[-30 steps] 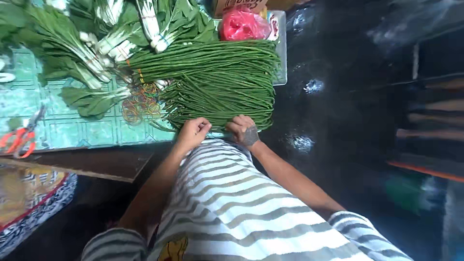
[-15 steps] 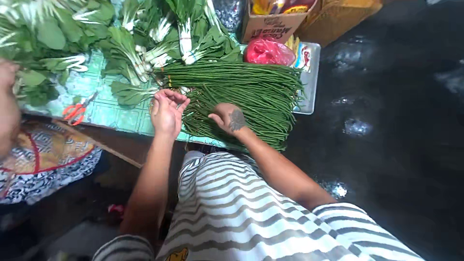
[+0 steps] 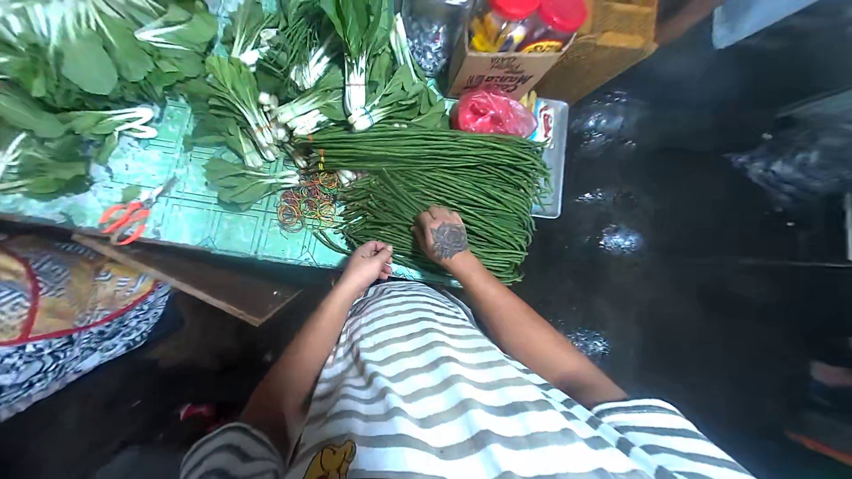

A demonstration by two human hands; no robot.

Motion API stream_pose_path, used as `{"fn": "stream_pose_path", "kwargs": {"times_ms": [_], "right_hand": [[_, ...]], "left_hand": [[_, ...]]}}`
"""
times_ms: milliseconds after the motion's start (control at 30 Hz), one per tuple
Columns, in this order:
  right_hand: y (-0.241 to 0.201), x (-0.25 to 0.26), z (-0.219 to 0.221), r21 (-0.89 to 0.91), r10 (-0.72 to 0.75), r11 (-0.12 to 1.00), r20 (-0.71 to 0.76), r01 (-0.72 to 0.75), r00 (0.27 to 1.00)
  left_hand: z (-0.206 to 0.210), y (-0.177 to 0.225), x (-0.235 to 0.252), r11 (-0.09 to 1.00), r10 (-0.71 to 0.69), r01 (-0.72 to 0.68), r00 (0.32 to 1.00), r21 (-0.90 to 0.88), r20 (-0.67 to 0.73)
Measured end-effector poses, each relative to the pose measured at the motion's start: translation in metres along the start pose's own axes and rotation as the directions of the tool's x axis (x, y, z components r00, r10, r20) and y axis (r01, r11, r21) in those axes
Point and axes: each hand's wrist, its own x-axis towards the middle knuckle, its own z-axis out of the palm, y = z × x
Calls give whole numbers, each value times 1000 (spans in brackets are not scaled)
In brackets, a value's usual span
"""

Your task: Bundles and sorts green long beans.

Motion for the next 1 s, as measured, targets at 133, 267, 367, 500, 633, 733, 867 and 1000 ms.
{"fn": "stream_pose_path", "kwargs": {"times_ms": [133, 267, 367, 500, 633, 733, 867, 1000], "right_hand": [[-4, 2, 1, -59, 38, 997, -32, -40, 999], [-2, 2, -19, 33, 66, 998, -176, -61, 982], [-2, -4, -33, 133, 86, 989, -224, -56, 971], [4, -3, -43, 302, 174, 946, -154, -121, 973], [10, 2, -51, 414, 233, 895, -114, -167, 966], [13, 1, -54, 454, 232, 875, -84, -170, 969], [19, 1, -53, 484, 218, 861, -73, -157, 973], [21, 2, -53, 543, 227, 827, -90, -144, 970]], "left_hand": [[5, 12, 16, 1000, -5, 5, 998, -3, 65], [14, 33, 28, 981, 111, -98, 991, -170, 69], [20, 54, 38, 949, 230, -210, 971, -236, 62], [34, 68, 54, 908, 369, -341, 926, -241, 81], [44, 74, 65, 892, 415, -401, 910, -207, 28], [46, 74, 69, 891, 399, -385, 917, -240, 11], [49, 75, 72, 895, 376, -363, 927, -260, 1], [54, 79, 72, 874, 407, -401, 913, -274, -35]]}}
